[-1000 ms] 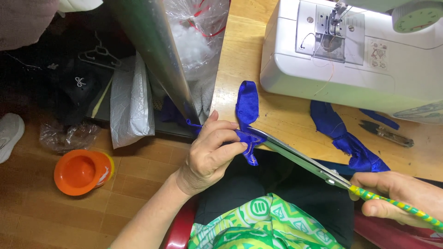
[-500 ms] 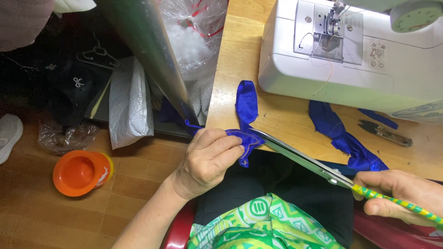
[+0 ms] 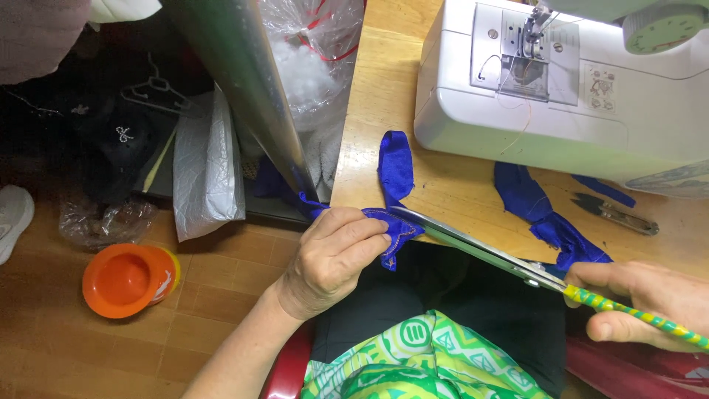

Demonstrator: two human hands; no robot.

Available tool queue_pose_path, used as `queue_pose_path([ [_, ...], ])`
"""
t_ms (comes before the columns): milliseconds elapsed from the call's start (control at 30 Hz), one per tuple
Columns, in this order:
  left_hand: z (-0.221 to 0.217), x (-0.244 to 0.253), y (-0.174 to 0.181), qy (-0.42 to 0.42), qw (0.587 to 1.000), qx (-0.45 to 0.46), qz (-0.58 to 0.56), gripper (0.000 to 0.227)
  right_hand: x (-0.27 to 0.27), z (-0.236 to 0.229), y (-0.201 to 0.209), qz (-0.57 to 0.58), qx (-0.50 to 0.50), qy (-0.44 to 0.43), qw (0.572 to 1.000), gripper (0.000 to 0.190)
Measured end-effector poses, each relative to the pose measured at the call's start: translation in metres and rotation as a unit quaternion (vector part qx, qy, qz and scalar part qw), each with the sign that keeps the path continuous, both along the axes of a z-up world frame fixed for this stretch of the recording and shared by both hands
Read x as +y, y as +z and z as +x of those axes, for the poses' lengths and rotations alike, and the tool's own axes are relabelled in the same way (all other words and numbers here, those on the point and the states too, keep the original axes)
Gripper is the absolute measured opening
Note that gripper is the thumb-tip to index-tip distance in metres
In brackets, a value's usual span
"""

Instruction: Sewing a small blue fabric piece and then trimming it with scissors to a specific shape.

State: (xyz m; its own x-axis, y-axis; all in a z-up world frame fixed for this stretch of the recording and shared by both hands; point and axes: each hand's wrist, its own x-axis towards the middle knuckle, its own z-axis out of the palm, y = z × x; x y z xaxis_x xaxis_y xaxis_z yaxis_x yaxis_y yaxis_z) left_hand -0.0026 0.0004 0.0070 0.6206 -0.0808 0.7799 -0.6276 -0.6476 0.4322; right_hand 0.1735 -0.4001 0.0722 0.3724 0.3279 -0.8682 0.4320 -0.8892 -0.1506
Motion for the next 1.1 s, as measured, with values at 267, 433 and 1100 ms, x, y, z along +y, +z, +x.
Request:
queue_pose_path([
  [267,-0.001,0.002,-0.001,-0.015,1.0,0.006,-0.018,0.007,0.005,0.005,0.0,-0.043,-0.026,0.048,0.998,0.049],
  [433,0.0,0.003,0.0,-0.026,0.999,0.008,-0.02,0.01,0.003,0.006,0.003,-0.065,-0.045,0.039,0.996,0.045],
  [1100,0.0,0.005,-0.004,-0.045,0.998,0.017,-0.03,0.013,0.017,0.009,0.012,-0.086,-0.054,0.072,0.992,0.045],
])
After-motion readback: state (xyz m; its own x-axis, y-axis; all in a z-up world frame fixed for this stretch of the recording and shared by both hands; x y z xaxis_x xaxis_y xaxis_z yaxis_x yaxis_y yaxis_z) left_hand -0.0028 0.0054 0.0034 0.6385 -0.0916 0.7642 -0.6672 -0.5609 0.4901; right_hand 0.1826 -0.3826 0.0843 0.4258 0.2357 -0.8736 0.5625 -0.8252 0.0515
